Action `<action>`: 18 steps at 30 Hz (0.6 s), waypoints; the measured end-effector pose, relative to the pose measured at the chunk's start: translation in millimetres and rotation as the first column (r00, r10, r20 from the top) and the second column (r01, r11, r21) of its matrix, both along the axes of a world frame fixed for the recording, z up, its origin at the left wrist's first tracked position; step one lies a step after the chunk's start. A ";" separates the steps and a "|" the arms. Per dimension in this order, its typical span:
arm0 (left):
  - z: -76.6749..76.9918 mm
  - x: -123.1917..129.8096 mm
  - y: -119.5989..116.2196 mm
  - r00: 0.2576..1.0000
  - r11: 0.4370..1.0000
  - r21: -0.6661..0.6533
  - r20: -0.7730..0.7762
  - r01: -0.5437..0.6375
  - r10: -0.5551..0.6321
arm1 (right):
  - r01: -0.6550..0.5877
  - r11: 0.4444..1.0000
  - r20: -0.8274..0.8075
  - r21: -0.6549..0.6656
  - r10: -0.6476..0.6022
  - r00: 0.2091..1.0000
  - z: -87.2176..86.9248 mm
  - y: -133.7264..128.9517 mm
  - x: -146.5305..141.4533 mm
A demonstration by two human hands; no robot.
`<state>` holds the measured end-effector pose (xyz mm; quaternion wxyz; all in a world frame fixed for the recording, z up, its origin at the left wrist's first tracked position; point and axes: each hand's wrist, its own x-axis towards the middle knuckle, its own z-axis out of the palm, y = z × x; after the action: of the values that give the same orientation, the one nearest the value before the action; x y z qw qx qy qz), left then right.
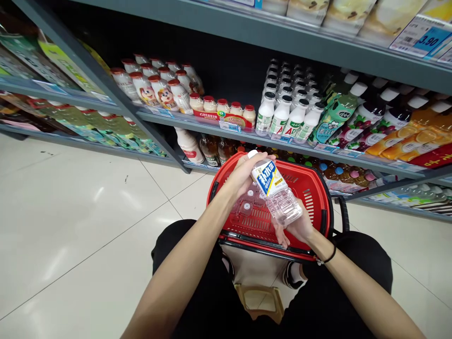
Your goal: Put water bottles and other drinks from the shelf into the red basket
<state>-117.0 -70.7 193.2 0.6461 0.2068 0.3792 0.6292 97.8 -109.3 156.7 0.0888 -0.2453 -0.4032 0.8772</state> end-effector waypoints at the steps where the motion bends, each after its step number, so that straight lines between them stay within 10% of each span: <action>1: -2.2 0.5 0.9 1.000 0.999 -0.039 -0.007 -0.003 0.003 | -0.005 1.000 -0.012 0.001 0.005 1.000 0.1 -0.5 0.1; 12: -4.9 1.8 6.2 0.997 0.998 0.024 0.046 -0.062 0.060 | 0.188 0.982 0.051 0.031 -0.189 0.981 0.7 0.0 -5.7; 18: -3.7 -9.7 5.1 0.926 0.975 0.213 -0.351 -0.066 0.140 | 0.406 0.843 0.061 0.352 -0.454 0.889 -6.0 13.6 2.3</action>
<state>-126.7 -65.6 189.5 0.5069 0.3626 0.4382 0.6477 100.0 -95.7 150.7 0.2944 -0.3727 -0.4839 0.7351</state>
